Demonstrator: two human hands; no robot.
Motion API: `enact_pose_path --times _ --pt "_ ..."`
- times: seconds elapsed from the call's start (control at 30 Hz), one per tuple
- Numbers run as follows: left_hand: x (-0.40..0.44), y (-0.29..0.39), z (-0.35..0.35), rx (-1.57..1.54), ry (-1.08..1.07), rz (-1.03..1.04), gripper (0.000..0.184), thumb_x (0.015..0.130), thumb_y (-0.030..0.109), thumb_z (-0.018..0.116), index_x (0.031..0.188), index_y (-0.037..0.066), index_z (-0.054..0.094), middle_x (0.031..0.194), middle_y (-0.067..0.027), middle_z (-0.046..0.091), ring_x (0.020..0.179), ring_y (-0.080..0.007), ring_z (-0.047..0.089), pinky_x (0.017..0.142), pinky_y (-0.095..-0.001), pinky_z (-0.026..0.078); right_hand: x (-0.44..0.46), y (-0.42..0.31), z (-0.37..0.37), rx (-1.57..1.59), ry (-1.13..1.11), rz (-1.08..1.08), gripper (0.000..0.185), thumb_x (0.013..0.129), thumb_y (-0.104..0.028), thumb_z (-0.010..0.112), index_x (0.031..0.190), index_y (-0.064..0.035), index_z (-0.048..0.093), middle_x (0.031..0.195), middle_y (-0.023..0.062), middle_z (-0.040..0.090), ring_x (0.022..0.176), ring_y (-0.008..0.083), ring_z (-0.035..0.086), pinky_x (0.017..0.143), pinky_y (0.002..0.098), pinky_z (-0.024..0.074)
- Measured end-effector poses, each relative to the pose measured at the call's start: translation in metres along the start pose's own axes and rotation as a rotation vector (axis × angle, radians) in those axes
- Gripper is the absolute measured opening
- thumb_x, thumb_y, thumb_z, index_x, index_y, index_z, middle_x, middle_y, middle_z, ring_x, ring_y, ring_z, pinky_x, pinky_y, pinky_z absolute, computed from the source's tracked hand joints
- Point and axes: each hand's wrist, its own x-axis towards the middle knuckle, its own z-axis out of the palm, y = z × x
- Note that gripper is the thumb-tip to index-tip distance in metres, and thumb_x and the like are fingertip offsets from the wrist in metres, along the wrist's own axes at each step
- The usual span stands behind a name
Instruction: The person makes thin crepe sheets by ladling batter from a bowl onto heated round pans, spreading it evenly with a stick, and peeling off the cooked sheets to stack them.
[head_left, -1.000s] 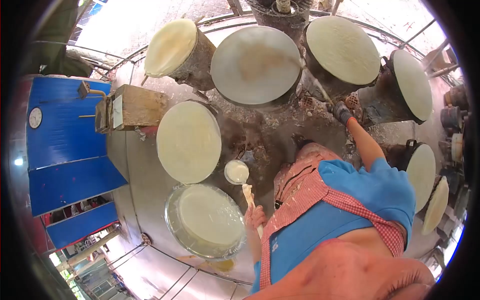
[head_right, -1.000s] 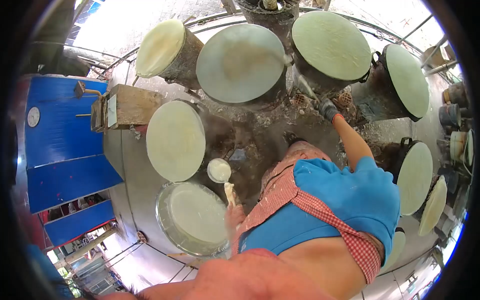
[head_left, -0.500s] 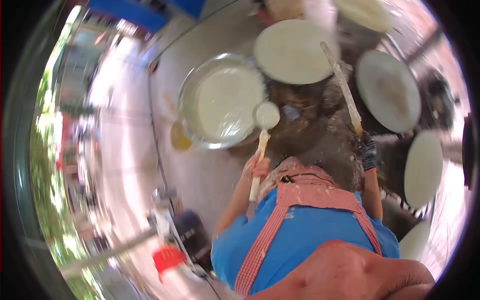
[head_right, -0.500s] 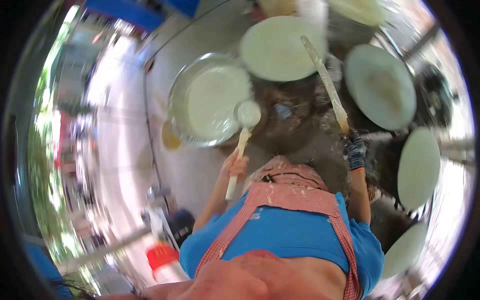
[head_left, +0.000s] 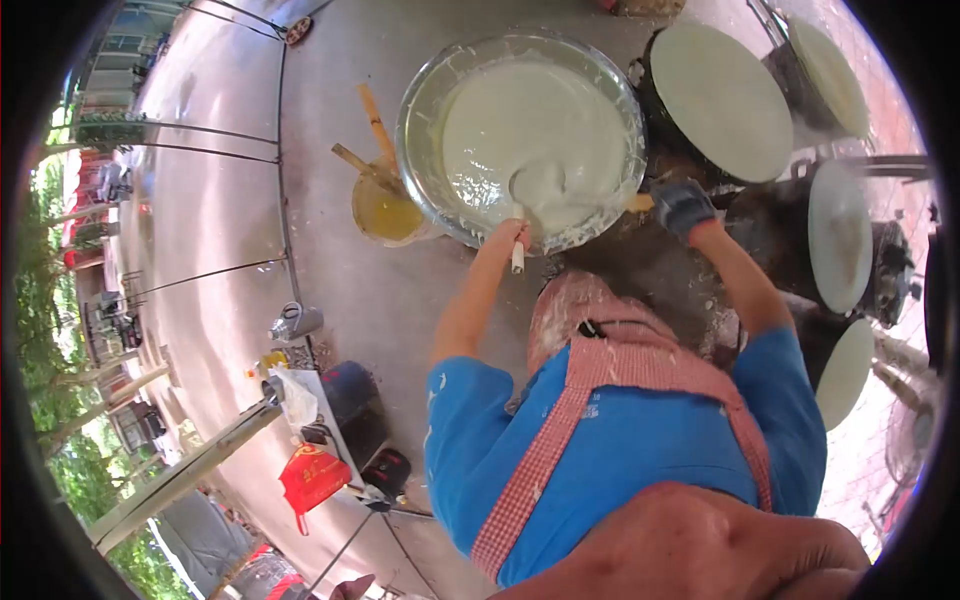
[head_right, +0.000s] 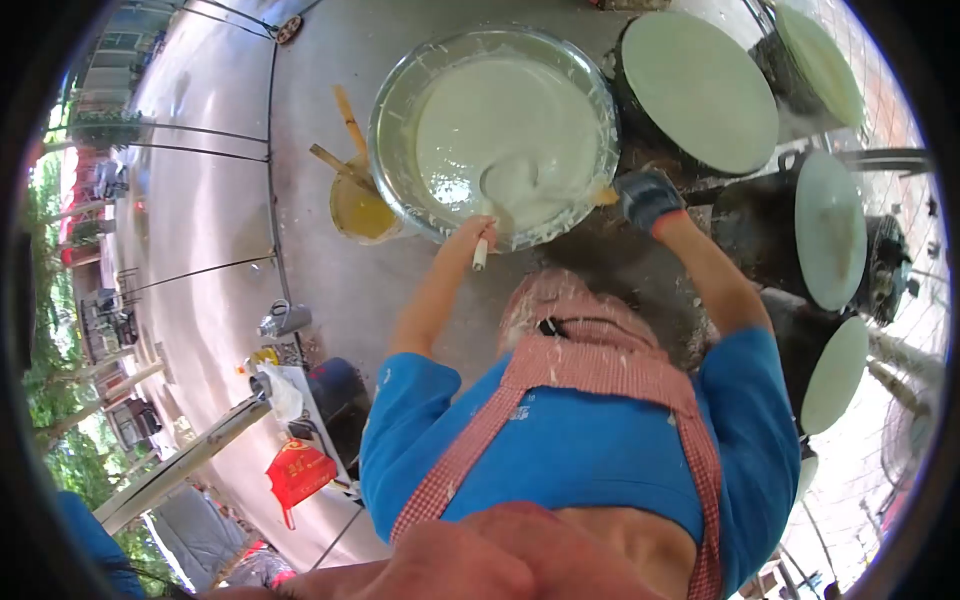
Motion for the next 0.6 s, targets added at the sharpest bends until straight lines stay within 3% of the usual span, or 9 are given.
enact_pose_path --times 0.03,0.1,0.13,0.17,0.3,0.33,0.4,0.47,0.6 --pt "0.019 0.003 -0.004 0.013 0.096 -0.182 0.01 0.078 0.011 0.048 0.073 0.01 0.04 0.051 0.0013 0.033 0.035 -0.0061 0.03 0.027 -0.0177 0.025 -0.001 -0.004 -0.02 0.094 0.018 -0.064 0.03 0.072 -0.035 0.054 0.082 -0.0081 0.06 0.075 0.0151 0.059 0.069 0.0323 0.056 0.061 0.0403 0.0432" --pt "0.04 0.0 -0.003 -0.124 0.163 -0.371 0.013 0.078 0.012 0.048 0.069 0.01 0.038 0.05 0.0014 0.032 0.034 -0.0061 0.03 0.027 -0.0179 0.024 -0.019 -0.007 -0.033 0.327 0.032 0.106 0.024 0.07 -0.03 0.055 0.078 -0.0084 0.058 0.076 0.0138 0.058 0.07 0.0305 0.056 0.063 0.0389 0.0429" --pt "0.043 -0.001 0.004 -0.256 0.151 -0.424 0.015 0.078 0.012 0.048 0.067 0.01 0.038 0.049 0.0015 0.032 0.034 -0.0061 0.029 0.027 -0.0181 0.024 -0.031 0.006 0.029 0.23 -0.064 0.18 0.026 0.07 -0.032 0.056 0.078 -0.0075 0.059 0.076 0.0143 0.058 0.072 0.0312 0.055 0.064 0.0392 0.0426" --pt "0.036 0.004 0.014 -0.404 0.113 -0.465 0.017 0.078 0.012 0.048 0.066 0.01 0.037 0.049 0.0016 0.031 0.034 -0.0061 0.029 0.027 -0.0182 0.024 -0.038 0.019 0.089 0.128 -0.147 0.251 0.028 0.07 -0.034 0.057 0.078 -0.0066 0.059 0.076 0.0147 0.057 0.073 0.032 0.055 0.064 0.0395 0.0424" --pt "-0.051 0.034 0.079 -0.868 -0.131 -0.569 0.024 0.078 0.013 0.048 0.058 0.011 0.034 0.046 0.002 0.029 0.032 -0.006 0.028 0.026 -0.0187 0.023 -0.086 -0.037 0.055 0.382 -0.089 0.388 0.031 0.072 -0.035 0.056 0.084 -0.0071 0.058 0.077 0.0167 0.057 0.076 0.0324 0.054 0.065 0.04 0.0421" --pt "-0.083 0.045 0.097 -0.884 -0.192 -0.542 0.026 0.078 0.013 0.048 0.057 0.011 0.034 0.046 0.002 0.028 0.032 -0.006 0.028 0.026 -0.0188 0.023 -0.095 -0.043 0.046 0.392 -0.081 0.381 0.031 0.072 -0.035 0.056 0.084 -0.0071 0.058 0.077 0.0167 0.057 0.076 0.0324 0.054 0.065 0.04 0.0421" --pt "-0.152 0.072 0.135 -0.708 -0.298 -0.288 0.027 0.081 0.013 0.046 0.057 0.009 0.033 0.048 0.0027 0.033 0.033 -0.0038 0.03 0.028 -0.0175 0.026 -0.107 -0.049 0.021 0.539 0.276 0.294 0.032 0.074 -0.032 0.057 0.092 -0.0052 0.057 0.082 0.0183 0.058 0.079 0.0354 0.054 0.07 0.04 0.043" --pt "-0.206 0.087 0.16 -0.456 -0.426 0.117 0.026 0.081 0.014 0.048 0.06 0.009 0.034 0.054 0.0016 0.034 0.037 -0.0039 0.03 0.027 -0.0165 0.026 -0.107 -0.051 -0.028 0.802 0.338 0.332 0.029 0.073 -0.024 0.059 0.096 -0.0063 0.056 0.083 0.0169 0.058 0.08 0.0347 0.054 0.072 0.0385 0.0426" --pt "-0.332 0.126 0.229 -0.304 -0.458 0.359 0.013 0.081 0.017 0.05 0.082 0.011 0.039 0.053 0.0035 0.027 0.038 -0.0028 0.026 0.028 -0.0146 0.021 -0.067 -0.005 -0.083 0.217 0.972 0.018 0.024 0.075 -0.021 0.058 0.094 -0.0071 0.059 0.077 0.0149 0.06 0.072 0.0291 0.057 0.067 0.0327 0.0443"
